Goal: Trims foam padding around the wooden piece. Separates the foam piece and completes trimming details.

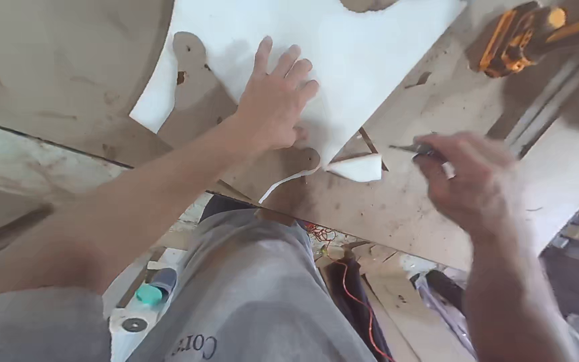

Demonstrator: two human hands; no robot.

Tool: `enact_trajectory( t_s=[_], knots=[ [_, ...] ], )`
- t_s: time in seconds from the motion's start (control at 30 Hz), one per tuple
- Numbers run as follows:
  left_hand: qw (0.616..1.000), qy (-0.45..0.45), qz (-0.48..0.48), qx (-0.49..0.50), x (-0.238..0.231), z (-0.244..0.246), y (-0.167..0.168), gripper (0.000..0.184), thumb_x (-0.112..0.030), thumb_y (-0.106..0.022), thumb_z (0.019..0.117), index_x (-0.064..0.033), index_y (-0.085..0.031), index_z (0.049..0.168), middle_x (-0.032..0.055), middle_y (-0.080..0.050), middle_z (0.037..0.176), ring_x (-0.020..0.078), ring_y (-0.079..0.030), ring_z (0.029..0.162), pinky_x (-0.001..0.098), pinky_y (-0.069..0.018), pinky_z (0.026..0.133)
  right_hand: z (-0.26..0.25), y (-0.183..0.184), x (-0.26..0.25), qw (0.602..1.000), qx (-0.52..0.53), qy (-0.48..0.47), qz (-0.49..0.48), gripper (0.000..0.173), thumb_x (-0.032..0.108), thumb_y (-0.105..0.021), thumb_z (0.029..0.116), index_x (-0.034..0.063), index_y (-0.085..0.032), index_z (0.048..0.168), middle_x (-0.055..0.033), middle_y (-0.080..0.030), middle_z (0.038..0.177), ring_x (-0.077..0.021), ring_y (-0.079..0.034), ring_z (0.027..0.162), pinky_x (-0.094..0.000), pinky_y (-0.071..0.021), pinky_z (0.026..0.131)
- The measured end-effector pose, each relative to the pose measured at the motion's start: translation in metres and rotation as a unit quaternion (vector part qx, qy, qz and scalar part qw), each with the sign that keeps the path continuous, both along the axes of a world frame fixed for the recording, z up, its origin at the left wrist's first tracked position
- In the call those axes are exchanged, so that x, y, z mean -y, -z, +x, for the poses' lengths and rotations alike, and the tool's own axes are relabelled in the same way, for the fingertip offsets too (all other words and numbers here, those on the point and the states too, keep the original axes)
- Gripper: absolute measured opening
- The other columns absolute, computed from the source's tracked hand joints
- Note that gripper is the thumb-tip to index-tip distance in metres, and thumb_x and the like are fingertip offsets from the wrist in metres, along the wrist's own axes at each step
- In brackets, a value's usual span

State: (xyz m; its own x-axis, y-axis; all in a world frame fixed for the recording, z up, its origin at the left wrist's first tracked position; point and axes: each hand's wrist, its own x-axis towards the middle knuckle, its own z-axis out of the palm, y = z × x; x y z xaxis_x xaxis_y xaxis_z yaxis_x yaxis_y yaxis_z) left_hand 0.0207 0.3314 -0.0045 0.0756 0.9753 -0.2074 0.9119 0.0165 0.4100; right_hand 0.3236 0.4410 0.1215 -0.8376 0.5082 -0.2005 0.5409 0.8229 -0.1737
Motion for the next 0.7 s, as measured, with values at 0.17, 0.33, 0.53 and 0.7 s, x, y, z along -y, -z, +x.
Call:
enact_trajectory(
  t_s=[0.17, 0.33, 0.53, 0.7],
  knots=[
    [0.999, 0.013, -0.038, -0.035, -0.016, -0.006, 0.001, 0.093, -0.069, -0.076, 0.0743, -0.0178, -0.052, 0.148, 0.0124, -0.046, 0.151, 0.0411, -0.036, 0.145, 0.0788, -0.0044, 0.115, -0.076, 0.002, -0.057, 0.965, 0.077, -0.245, 0.046, 0.036, 0.032, -0.046, 0.1093, 0.0045, -0.062, 0.127, -0.0274, -0.062, 0.098, -0.0511, -0.064, 0.088, -0.0656, -0.0464, 0.073],
    [0.997, 0.025, -0.063, -0.037, -0.022, -0.004, -0.002, 0.087, -0.053, -0.084, 0.0765, -0.0145, -0.051, 0.147, 0.0146, -0.043, 0.154, 0.0451, -0.034, 0.144, 0.0779, -0.0113, 0.114, -0.116, 0.053, -0.068, 0.924, 0.079, -0.375, 0.002, 0.031, 0.028, -0.042, 0.1104, 0.0048, -0.062, 0.120, -0.0237, -0.060, 0.090, -0.0469, -0.062, 0.079, -0.0590, -0.0446, 0.066],
    [0.998, 0.028, -0.058, -0.023, -0.021, -0.004, 0.001, 0.084, -0.043, -0.086, 0.0753, -0.0129, -0.052, 0.145, 0.0144, -0.044, 0.153, 0.0443, -0.036, 0.143, 0.0768, -0.0106, 0.115, -0.128, 0.069, -0.072, 0.908, 0.074, -0.412, -0.013, 0.032, 0.028, -0.042, 0.1102, 0.0042, -0.062, 0.116, -0.0230, -0.060, 0.089, -0.0453, -0.062, 0.077, -0.0576, -0.0442, 0.065],
    [0.998, 0.030, -0.058, -0.024, -0.020, -0.004, 0.001, 0.082, -0.041, -0.086, 0.0749, -0.0129, -0.052, 0.145, 0.0152, -0.044, 0.152, 0.0444, -0.037, 0.142, 0.0742, -0.0143, 0.115, -0.134, 0.073, -0.072, 0.903, 0.088, -0.420, -0.008, 0.032, 0.027, -0.041, 0.1105, 0.0040, -0.062, 0.117, -0.0233, -0.060, 0.090, -0.0456, -0.062, 0.077, -0.0578, -0.0441, 0.065]
  ],
)
